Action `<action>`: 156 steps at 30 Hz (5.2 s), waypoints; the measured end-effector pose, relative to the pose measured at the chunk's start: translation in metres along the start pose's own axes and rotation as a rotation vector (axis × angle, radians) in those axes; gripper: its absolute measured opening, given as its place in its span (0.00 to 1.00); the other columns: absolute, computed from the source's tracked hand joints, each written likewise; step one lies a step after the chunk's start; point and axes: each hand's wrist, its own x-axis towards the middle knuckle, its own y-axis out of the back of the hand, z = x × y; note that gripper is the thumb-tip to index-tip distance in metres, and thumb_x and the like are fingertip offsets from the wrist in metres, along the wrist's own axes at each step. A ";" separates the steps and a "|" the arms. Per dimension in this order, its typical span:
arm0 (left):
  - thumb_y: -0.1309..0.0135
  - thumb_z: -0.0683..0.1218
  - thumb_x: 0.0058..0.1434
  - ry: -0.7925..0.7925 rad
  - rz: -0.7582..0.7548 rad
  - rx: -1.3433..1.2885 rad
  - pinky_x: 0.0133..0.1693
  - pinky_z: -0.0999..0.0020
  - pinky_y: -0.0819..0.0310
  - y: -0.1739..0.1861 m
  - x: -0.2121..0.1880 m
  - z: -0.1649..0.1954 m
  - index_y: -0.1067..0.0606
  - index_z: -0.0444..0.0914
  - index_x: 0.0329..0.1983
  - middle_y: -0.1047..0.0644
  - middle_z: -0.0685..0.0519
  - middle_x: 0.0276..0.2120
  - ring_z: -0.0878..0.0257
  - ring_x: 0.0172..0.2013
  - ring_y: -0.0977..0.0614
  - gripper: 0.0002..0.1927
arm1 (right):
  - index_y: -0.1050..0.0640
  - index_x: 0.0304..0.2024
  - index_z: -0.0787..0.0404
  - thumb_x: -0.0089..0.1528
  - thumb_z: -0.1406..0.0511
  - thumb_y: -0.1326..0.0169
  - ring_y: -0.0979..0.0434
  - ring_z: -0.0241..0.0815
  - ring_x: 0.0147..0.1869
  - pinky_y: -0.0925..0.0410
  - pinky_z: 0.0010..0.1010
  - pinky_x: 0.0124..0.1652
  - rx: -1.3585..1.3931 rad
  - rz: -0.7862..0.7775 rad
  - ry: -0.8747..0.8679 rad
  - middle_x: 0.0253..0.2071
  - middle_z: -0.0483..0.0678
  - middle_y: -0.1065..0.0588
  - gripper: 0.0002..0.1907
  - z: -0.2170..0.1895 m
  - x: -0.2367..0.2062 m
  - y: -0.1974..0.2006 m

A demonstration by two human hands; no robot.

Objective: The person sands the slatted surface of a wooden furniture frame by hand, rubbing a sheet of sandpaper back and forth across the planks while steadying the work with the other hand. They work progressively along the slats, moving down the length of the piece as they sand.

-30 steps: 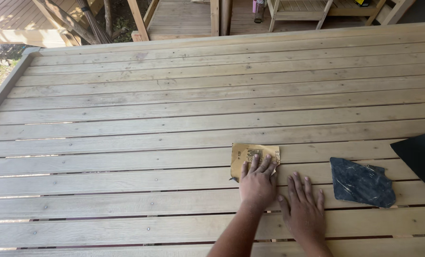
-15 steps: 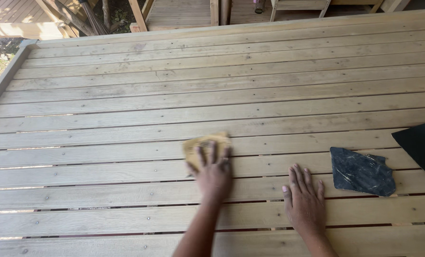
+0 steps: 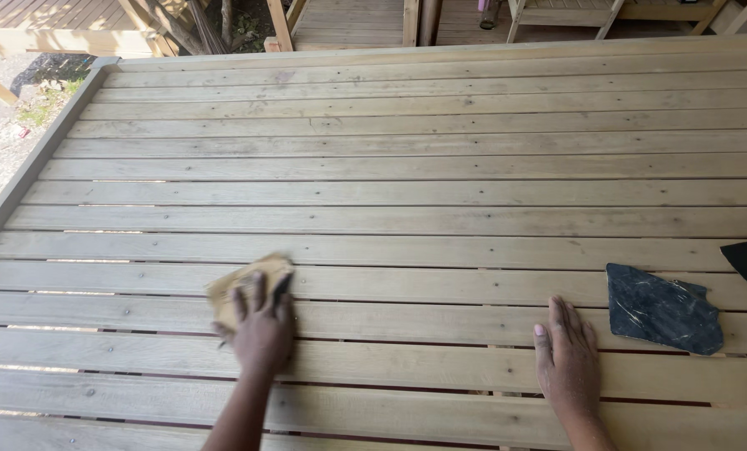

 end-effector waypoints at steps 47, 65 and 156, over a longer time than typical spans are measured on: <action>0.66 0.68 0.67 -0.614 -0.379 0.423 0.73 0.42 0.68 0.006 -0.225 0.010 0.41 0.79 0.69 0.59 0.71 0.77 0.56 0.77 0.64 0.26 | 0.52 0.75 0.47 0.66 0.41 0.69 0.61 0.45 0.82 0.58 0.51 0.73 -0.463 -0.543 0.112 0.80 0.39 0.58 0.38 0.132 -0.157 0.175; 0.58 0.52 0.69 -1.525 -0.311 0.099 0.63 0.52 0.34 -0.123 -0.345 0.342 0.30 0.54 0.69 0.31 0.60 0.69 0.56 0.71 0.37 0.25 | 0.41 0.73 0.61 0.71 0.52 0.63 0.44 0.52 0.79 0.51 0.44 0.72 -0.081 -0.115 -0.182 0.74 0.55 0.38 0.32 0.128 -0.177 0.194; 0.55 0.58 0.70 -1.334 -0.522 -0.042 0.73 0.46 0.71 -0.048 -0.314 0.251 0.49 0.55 0.78 0.47 0.55 0.76 0.59 0.77 0.53 0.35 | 0.61 0.77 0.52 0.34 0.19 0.53 0.74 0.63 0.81 0.71 0.64 0.70 -0.379 -0.597 -0.269 0.80 0.55 0.67 0.81 0.209 -0.191 0.234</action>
